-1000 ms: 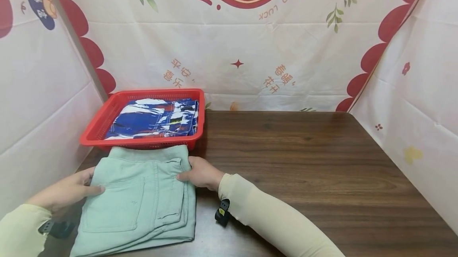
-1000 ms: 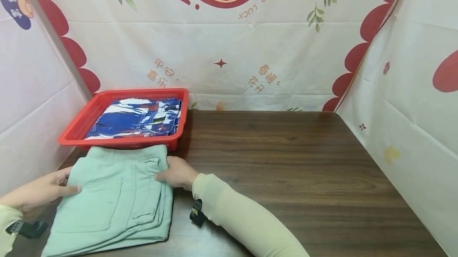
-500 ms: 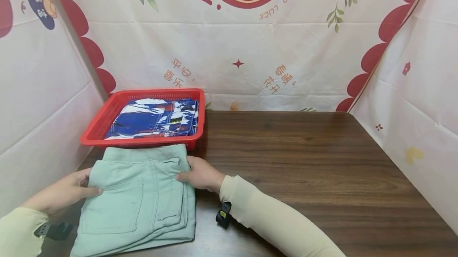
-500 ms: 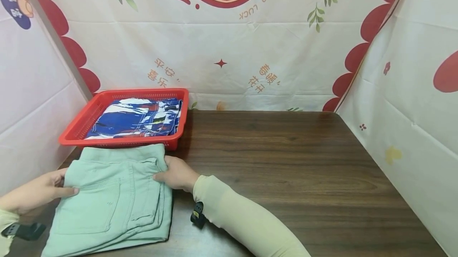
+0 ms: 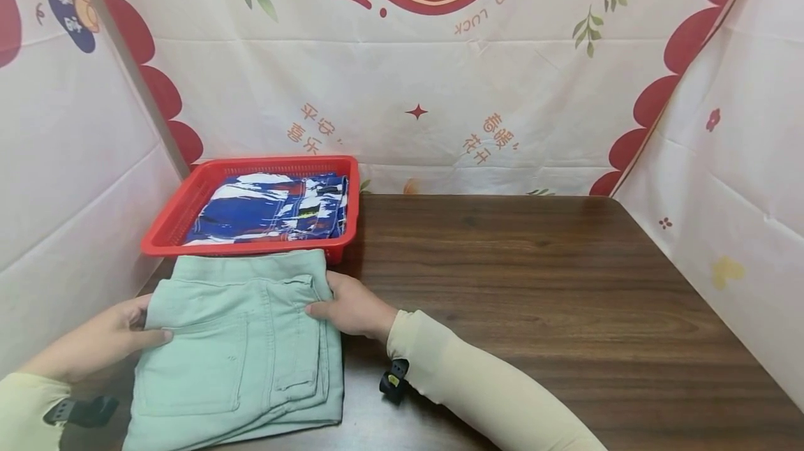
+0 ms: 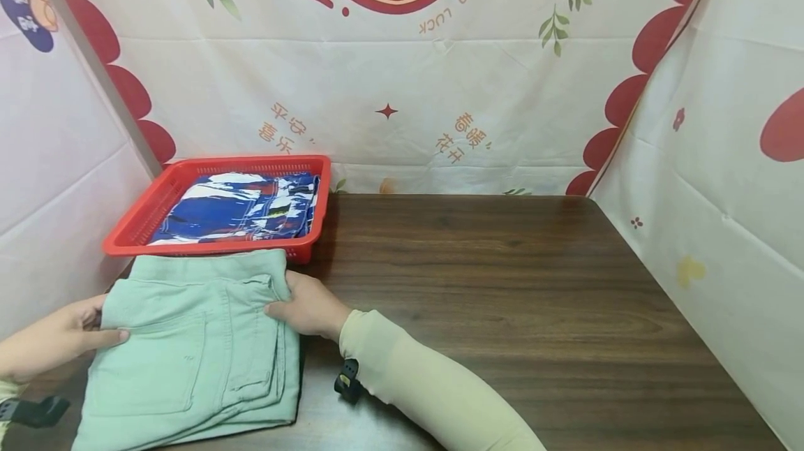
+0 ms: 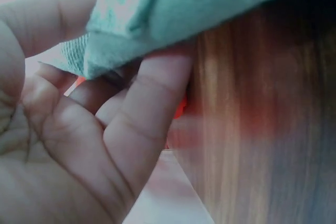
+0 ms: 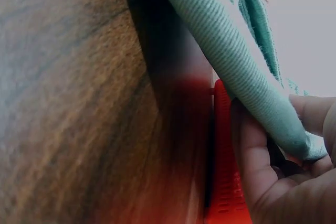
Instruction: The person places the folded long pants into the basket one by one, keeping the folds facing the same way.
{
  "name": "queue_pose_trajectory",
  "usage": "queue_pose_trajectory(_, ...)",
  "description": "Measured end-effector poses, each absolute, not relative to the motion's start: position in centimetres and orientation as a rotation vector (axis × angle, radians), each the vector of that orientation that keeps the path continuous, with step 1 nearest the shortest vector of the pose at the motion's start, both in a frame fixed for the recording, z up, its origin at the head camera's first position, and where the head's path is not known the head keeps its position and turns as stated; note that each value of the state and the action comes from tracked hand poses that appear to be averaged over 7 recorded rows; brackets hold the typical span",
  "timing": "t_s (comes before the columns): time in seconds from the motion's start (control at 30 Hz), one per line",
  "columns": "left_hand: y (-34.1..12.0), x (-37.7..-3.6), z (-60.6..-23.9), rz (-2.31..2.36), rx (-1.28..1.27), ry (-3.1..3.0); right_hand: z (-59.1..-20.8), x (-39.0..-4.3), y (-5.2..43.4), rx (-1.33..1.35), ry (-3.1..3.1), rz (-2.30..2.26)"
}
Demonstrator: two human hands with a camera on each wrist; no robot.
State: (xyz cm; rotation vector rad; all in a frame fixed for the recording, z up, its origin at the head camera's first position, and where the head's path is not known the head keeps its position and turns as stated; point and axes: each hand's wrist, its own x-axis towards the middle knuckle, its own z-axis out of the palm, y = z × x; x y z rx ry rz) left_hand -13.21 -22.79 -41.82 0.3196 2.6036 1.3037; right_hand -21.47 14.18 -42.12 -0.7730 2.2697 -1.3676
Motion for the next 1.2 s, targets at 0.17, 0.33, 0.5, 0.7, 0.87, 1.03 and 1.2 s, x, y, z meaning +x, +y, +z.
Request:
queue_pose_trajectory(0.17, -23.0, -12.8, -41.7, 1.331, 0.329, 2.613, -41.7, -21.2, 14.3, -0.802, 2.255, -1.393)
queue_pose_trajectory(0.33, -23.1, -12.3, -41.6, 1.400, 0.279, 2.569, -41.4, -21.0, 14.4, -0.791, 2.211, -1.420)
queue_pose_trajectory(0.5, -23.0, -12.0, -41.4, 1.255, 0.333, 2.742, -41.2, -20.9, 14.5, -0.762, 2.172, -1.446)
queue_pose_trajectory(0.7, -22.9, -11.7, -41.2, 1.294, 0.334, 2.720, -41.0, -20.8, 14.8, -0.795, 2.187, -1.432)
queue_pose_trajectory(0.87, -22.8, -11.2, -41.0, 1.312, 0.381, 2.753, -40.5, -20.7, 15.0, -0.844, 2.207, -1.422)
queue_pose_trajectory(1.03, -23.0, -11.2, -40.7, 1.316, 0.393, 2.780, -40.0, -20.6, 15.1, -0.836, 2.223, -1.434)
queue_pose_trajectory(1.2, -22.8, -11.4, -40.3, 1.291, 0.346, 2.813, -39.7, -20.7, 15.3, -0.799, 2.236, -1.447)
